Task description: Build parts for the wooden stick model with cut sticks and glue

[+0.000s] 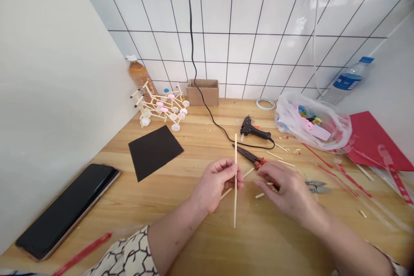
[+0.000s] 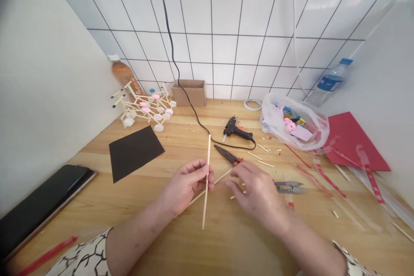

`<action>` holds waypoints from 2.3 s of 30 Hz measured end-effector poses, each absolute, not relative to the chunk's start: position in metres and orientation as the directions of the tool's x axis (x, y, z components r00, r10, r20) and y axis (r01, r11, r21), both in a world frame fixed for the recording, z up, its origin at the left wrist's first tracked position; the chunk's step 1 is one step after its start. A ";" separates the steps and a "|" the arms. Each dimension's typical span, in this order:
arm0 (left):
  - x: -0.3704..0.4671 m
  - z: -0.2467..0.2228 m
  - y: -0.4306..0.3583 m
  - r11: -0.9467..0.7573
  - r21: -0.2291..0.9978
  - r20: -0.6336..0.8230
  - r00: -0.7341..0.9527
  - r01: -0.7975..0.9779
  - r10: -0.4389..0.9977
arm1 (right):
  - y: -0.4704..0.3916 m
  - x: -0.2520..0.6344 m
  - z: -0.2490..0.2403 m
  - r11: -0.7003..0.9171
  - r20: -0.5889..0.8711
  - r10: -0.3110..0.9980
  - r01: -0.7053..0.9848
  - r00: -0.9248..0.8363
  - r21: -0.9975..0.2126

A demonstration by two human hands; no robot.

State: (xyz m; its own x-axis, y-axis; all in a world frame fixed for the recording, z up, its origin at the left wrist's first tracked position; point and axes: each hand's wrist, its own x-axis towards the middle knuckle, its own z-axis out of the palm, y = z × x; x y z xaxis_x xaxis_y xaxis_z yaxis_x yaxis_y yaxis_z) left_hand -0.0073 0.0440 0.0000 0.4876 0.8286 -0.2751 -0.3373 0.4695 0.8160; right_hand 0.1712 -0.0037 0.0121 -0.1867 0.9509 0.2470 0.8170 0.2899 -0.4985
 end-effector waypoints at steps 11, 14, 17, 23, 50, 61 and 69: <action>-0.015 0.004 0.055 0.458 0.836 -0.310 0.429 -0.302 0.848 | 0.001 0.208 -0.002 0.133 -0.019 0.991 0.985 -0.136 -0.114; -0.016 0.002 0.056 0.460 0.842 -0.318 0.428 -0.283 0.846 | 0.001 0.205 -0.004 0.137 -0.022 0.990 0.984 -0.141 -0.116; -0.017 0.001 0.058 0.448 0.847 -0.310 0.417 -0.287 0.854 | 0.002 0.203 -0.002 0.116 0.004 0.993 0.986 -0.116 -0.119; -0.021 0.004 0.063 0.396 0.868 -0.292 0.339 -0.299 0.894 | 0.003 0.199 0.015 -0.085 -0.149 0.989 0.855 0.009 -0.512; -0.034 0.023 0.070 0.262 0.943 -0.196 0.296 -0.204 0.935 | -0.020 0.187 0.026 -0.149 -0.296 0.916 0.457 -0.269 -0.877; -0.031 0.016 0.063 0.278 0.961 -0.245 0.453 -0.005 0.857 | -0.024 0.182 0.021 0.081 -0.148 0.956 0.709 -0.255 -0.701; -0.031 0.016 0.061 0.228 0.971 -0.166 0.481 -0.072 0.861 | -0.024 0.173 0.016 0.337 0.065 0.927 0.744 -0.369 -0.577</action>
